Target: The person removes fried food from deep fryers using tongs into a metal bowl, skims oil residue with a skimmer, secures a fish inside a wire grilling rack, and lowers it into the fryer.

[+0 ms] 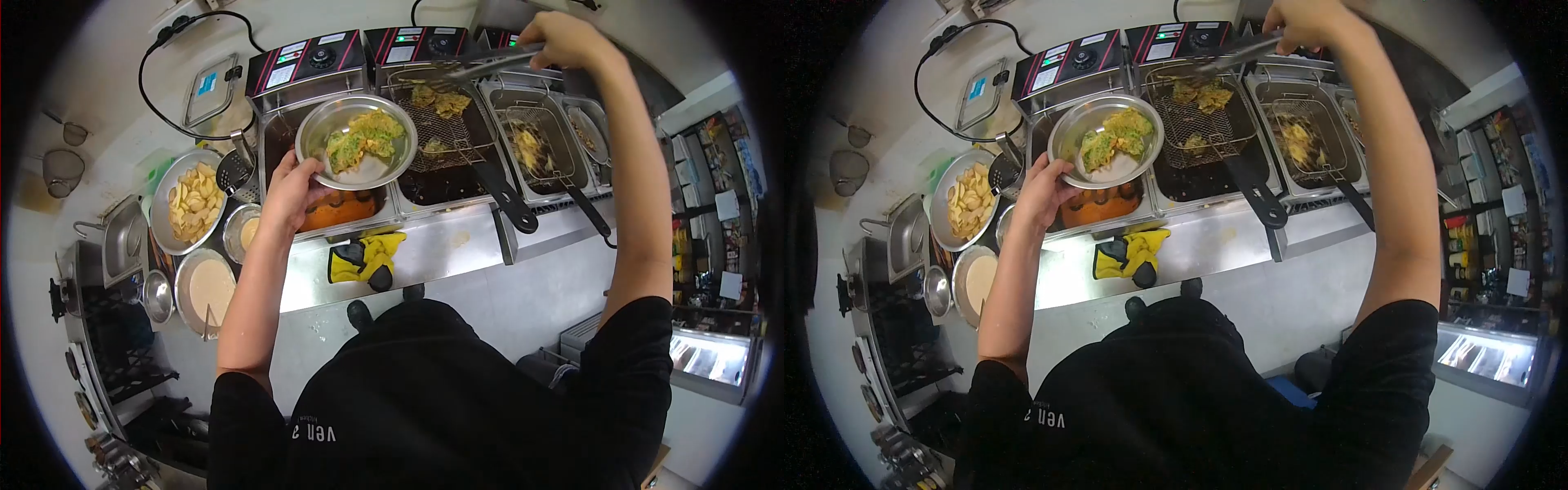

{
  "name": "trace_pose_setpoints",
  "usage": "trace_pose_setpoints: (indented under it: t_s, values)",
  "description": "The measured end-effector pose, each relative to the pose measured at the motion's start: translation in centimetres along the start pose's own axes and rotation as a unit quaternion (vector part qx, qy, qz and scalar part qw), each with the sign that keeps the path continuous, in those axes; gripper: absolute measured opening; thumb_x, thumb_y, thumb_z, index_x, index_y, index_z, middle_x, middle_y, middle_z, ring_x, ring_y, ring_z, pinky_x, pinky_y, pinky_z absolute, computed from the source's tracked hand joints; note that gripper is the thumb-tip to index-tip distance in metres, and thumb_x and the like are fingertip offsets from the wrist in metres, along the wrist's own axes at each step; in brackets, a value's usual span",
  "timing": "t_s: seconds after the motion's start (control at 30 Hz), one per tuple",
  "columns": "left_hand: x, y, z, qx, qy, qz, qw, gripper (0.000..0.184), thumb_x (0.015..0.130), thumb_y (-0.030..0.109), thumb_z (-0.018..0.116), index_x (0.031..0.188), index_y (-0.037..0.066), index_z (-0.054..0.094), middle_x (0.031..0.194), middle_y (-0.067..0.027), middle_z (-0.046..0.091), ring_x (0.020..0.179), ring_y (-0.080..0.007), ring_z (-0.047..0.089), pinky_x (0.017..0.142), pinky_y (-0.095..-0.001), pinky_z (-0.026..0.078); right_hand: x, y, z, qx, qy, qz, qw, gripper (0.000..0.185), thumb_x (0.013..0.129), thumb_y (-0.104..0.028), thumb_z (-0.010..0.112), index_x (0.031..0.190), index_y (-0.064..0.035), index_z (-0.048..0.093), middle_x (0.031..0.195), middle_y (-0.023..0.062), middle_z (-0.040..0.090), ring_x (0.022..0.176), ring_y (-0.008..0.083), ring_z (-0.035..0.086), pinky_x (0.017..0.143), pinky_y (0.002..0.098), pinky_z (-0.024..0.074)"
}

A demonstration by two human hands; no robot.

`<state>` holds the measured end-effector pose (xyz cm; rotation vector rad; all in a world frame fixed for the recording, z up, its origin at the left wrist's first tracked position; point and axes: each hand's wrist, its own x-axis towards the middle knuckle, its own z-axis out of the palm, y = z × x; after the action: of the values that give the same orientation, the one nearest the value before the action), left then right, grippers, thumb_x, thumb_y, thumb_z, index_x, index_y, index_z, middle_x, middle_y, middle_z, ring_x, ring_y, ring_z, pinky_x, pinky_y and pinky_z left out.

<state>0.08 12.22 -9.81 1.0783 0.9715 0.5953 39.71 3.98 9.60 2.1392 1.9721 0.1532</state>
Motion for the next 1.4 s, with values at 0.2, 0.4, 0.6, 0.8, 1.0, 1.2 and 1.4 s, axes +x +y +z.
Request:
trace_pose_setpoints:
  t_s: [0.2,0.4,0.6,0.8,1.0,1.2,1.4]
  values:
    - [-1.0,-0.1,-0.8,-0.053,0.027,0.013,0.998,0.035,0.084,0.007,0.054,0.117,0.001,0.047,0.096,-0.0091,0.057,0.081,-0.0161,0.061,0.068,-0.0315,0.059,3.6,-3.3,4.3,-0.107,0.017,0.038,0.993,0.041,0.065,-0.014,0.076,0.106,-0.0186,0.07,0.099,0.0108,0.068,0.096,0.0284,0.063,0.084,0.0395,0.0506]
    - [-1.3,-0.7,-2.3,-0.026,0.047,0.011,0.998,0.03,0.083,0.008,0.056,0.112,0.002,0.05,0.097,-0.0086,0.056,0.082,-0.0154,0.061,0.068,-0.0303,0.058,2.4,-4.5,1.8,-0.113,0.046,0.026,0.992,0.037,0.067,-0.013,0.075,0.103,-0.0188,0.071,0.093,0.0104,0.069,0.091,0.0282,0.064,0.08,0.04,0.0516]
    - [-1.5,-1.3,-2.7,-0.017,0.057,0.012,0.998,0.027,0.083,0.009,0.057,0.109,0.005,0.052,0.094,-0.0047,0.058,0.081,-0.0125,0.061,0.066,-0.0271,0.056,4.4,-4.4,4.2,-0.136,0.043,-0.012,0.99,0.033,0.064,-0.006,0.073,0.095,-0.0163,0.073,0.09,0.0106,0.069,0.087,0.0287,0.066,0.076,0.0396,0.0532]
    - [-2.2,-0.9,-2.3,-0.017,0.047,0.005,0.999,0.026,0.082,0.007,0.056,0.108,0.004,0.052,0.094,-0.0054,0.06,0.081,-0.0131,0.061,0.067,-0.0275,0.056,6.5,-3.9,5.7,-0.111,0.02,-0.043,0.993,0.031,0.065,-0.01,0.074,0.095,-0.0168,0.073,0.088,0.0115,0.069,0.086,0.0288,0.065,0.077,0.0405,0.0523]
    - [-1.9,-1.6,-2.4,-0.019,0.037,-0.002,0.999,0.028,0.082,0.007,0.057,0.109,0.003,0.052,0.094,-0.0063,0.059,0.081,-0.0137,0.061,0.068,-0.0287,0.057,5.5,-2.9,3.8,-0.079,-0.005,-0.075,0.994,0.027,0.066,-0.008,0.073,0.093,-0.0144,0.074,0.085,0.0129,0.069,0.079,0.029,0.066,0.071,0.04,0.0519]
    - [-0.9,-1.8,-1.4,-0.026,0.026,-0.002,0.999,0.031,0.082,0.008,0.059,0.112,0.002,0.05,0.094,-0.0076,0.059,0.082,-0.0151,0.062,0.067,-0.0301,0.058,1.6,-1.7,-2.7,0.13,-0.099,0.042,0.986,0.033,0.073,0.0,0.068,0.105,-0.0074,0.071,0.074,0.0049,0.066,0.047,0.013,0.051,0.044,0.028,0.0435]
    - [0.0,-1.3,0.9,-0.046,0.0,0.013,0.999,0.033,0.082,0.008,0.058,0.114,0.002,0.049,0.097,-0.0097,0.059,0.084,-0.0177,0.063,0.069,-0.0325,0.058,-1.3,-2.7,-5.6,0.269,-0.133,-0.007,0.954,0.031,0.075,-0.003,0.069,0.106,-0.0056,0.07,0.077,0.0026,0.065,0.051,0.0098,0.051,0.045,0.0252,0.0443]
